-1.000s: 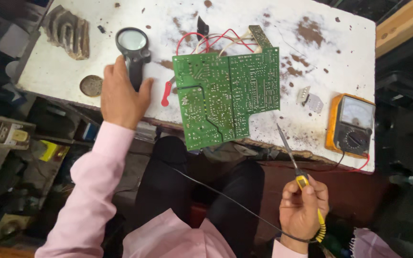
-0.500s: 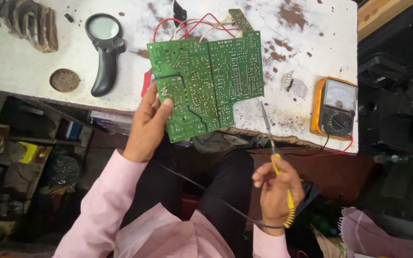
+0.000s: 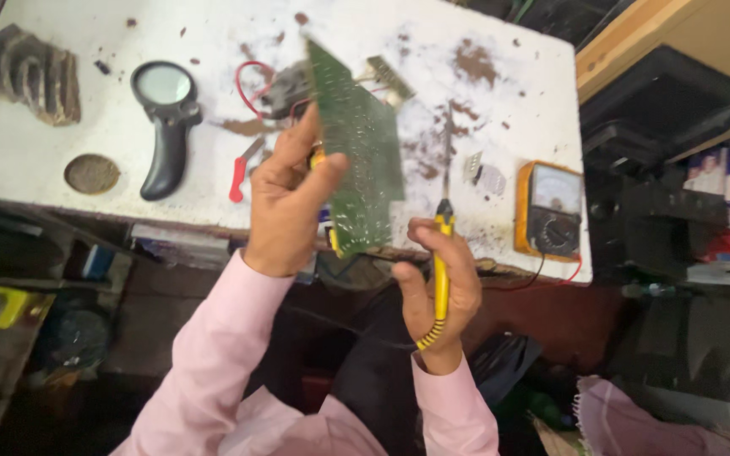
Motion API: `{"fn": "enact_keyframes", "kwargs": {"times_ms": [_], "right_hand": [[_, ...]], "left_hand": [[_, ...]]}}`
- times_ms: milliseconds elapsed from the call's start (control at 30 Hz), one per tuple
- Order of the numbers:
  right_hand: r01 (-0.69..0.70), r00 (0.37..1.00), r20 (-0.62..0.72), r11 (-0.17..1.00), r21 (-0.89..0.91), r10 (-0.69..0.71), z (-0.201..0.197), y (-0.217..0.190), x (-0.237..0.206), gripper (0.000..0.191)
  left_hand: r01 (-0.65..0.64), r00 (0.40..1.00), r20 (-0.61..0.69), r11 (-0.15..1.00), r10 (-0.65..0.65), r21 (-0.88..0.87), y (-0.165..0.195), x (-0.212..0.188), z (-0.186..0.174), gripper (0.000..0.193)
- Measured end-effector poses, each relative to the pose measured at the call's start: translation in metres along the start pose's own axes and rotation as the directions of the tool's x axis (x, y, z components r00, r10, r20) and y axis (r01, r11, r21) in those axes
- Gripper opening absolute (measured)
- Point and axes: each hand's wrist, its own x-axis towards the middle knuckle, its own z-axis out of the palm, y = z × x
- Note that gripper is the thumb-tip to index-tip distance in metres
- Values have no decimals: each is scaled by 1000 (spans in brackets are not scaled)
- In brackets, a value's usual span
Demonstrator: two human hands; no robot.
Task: The person inspects a circuit board using a magnifying glass and a test probe, then uses a multimeter to measure electrical values on the board. They also use a small brush to clean components on the board.
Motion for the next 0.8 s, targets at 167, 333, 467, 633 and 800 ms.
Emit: {"fn": "enact_keyframes", "kwargs": {"times_ms": [167, 333, 467, 633, 800], "right_hand": [[-8, 974, -209, 934, 358, 88, 4, -7, 31, 43], [-82, 914, -255, 761, 644, 314, -13, 2, 44, 48], [-165, 862, -256, 721, 673, 437, -25, 16, 32, 45], [-176, 829, -266, 681, 710, 492, -27, 21, 9, 38], [-131, 786, -290, 605, 785, 546, -23, 20, 1, 35]], "left_hand": [[-243, 969, 111, 779, 220, 578, 20, 7, 62, 66], [-294, 946, 106, 673, 306, 678, 16, -8, 103, 73], [-307, 948, 159, 669, 274, 677, -8, -35, 110, 79], [-366, 928, 211, 646, 307, 669, -41, -58, 108, 79], [-307, 952, 208, 698, 227, 647, -47, -73, 99, 80]]}}
